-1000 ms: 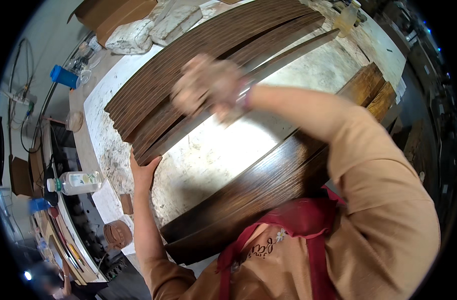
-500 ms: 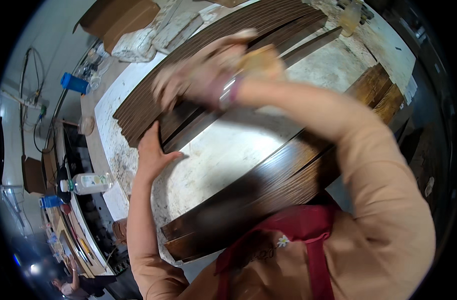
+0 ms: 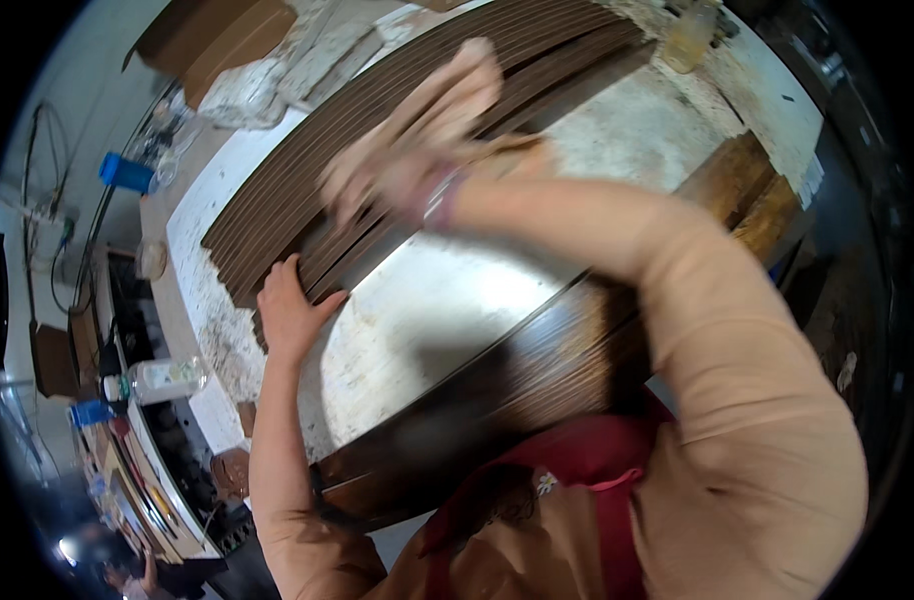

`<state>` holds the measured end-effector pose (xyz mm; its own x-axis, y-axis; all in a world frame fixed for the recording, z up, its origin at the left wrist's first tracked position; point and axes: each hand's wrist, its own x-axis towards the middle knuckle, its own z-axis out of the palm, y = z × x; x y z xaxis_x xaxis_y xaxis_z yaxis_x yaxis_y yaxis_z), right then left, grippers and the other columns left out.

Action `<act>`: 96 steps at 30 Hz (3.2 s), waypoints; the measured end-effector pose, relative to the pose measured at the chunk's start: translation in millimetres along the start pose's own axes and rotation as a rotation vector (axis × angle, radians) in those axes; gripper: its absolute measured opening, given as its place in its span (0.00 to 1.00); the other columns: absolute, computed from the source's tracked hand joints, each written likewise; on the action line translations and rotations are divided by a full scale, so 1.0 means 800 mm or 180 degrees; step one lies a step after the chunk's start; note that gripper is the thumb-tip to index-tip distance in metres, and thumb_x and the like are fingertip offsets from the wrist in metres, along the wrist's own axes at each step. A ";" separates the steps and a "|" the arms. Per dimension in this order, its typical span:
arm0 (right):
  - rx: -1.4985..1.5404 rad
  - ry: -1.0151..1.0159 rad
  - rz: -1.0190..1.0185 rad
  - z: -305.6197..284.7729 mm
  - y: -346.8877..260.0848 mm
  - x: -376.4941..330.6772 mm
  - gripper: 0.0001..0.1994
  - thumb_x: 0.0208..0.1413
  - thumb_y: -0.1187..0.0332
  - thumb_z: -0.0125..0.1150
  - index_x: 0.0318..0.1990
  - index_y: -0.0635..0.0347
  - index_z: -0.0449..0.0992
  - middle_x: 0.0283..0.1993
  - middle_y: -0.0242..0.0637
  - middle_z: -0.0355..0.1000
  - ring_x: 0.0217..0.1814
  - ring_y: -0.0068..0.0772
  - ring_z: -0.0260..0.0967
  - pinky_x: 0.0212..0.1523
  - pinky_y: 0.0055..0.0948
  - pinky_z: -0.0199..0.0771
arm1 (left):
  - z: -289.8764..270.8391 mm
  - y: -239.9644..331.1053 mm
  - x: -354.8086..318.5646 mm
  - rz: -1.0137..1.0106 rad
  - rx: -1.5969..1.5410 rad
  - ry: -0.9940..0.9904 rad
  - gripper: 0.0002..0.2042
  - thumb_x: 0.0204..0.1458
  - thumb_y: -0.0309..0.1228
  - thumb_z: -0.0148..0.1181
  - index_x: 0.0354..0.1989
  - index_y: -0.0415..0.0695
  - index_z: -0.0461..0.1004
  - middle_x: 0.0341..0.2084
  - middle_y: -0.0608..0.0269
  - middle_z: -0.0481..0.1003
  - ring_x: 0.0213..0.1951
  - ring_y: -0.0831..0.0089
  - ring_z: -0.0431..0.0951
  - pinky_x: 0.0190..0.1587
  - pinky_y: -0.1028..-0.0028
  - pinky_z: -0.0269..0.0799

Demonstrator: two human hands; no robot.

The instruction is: The person pours liquid from a plastic bottle onto a cloth and wipes it onto several long wooden planks laid on a workbench. They repeatedly apply the liquid and wipe along the grain of each plank, handling them one at a time.

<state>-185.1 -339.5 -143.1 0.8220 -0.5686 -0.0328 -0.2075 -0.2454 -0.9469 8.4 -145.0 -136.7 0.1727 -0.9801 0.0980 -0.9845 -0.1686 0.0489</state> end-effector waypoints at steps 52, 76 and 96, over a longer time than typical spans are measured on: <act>0.3159 0.0679 0.0098 -0.175 -0.072 -0.184 0.24 0.63 0.56 0.57 0.64 0.49 0.64 0.60 0.38 0.68 0.58 0.32 0.70 0.57 0.41 0.75 | -0.003 0.065 0.025 0.0259 -0.1037 0.0147 0.37 0.45 0.45 0.68 0.62 0.39 0.64 0.57 0.46 0.66 0.60 0.50 0.65 0.62 0.58 0.58; 0.3964 -0.1148 0.0607 0.094 -0.087 -0.088 0.32 0.58 0.52 0.61 0.66 0.55 0.60 0.60 0.38 0.70 0.56 0.34 0.71 0.52 0.35 0.75 | -0.173 0.018 -0.004 0.0214 -0.7799 -0.0290 0.24 0.58 0.52 0.55 0.54 0.47 0.71 0.48 0.56 0.74 0.49 0.60 0.75 0.55 0.59 0.72; 0.4015 0.0222 0.0776 0.059 -0.062 -0.085 0.17 0.63 0.63 0.54 0.55 0.61 0.70 0.50 0.39 0.74 0.50 0.32 0.74 0.51 0.32 0.77 | -0.088 -0.380 -0.189 -0.2914 -0.2708 0.2662 0.48 0.49 0.39 0.70 0.71 0.40 0.41 0.66 0.47 0.53 0.65 0.54 0.59 0.66 0.61 0.57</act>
<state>-205.8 -251.5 -108.9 0.7966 -0.5426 -0.2665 0.3263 0.7570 -0.5661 283.6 61.5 -96.3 0.9574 -0.1819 0.2241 -0.2684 -0.2751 0.9232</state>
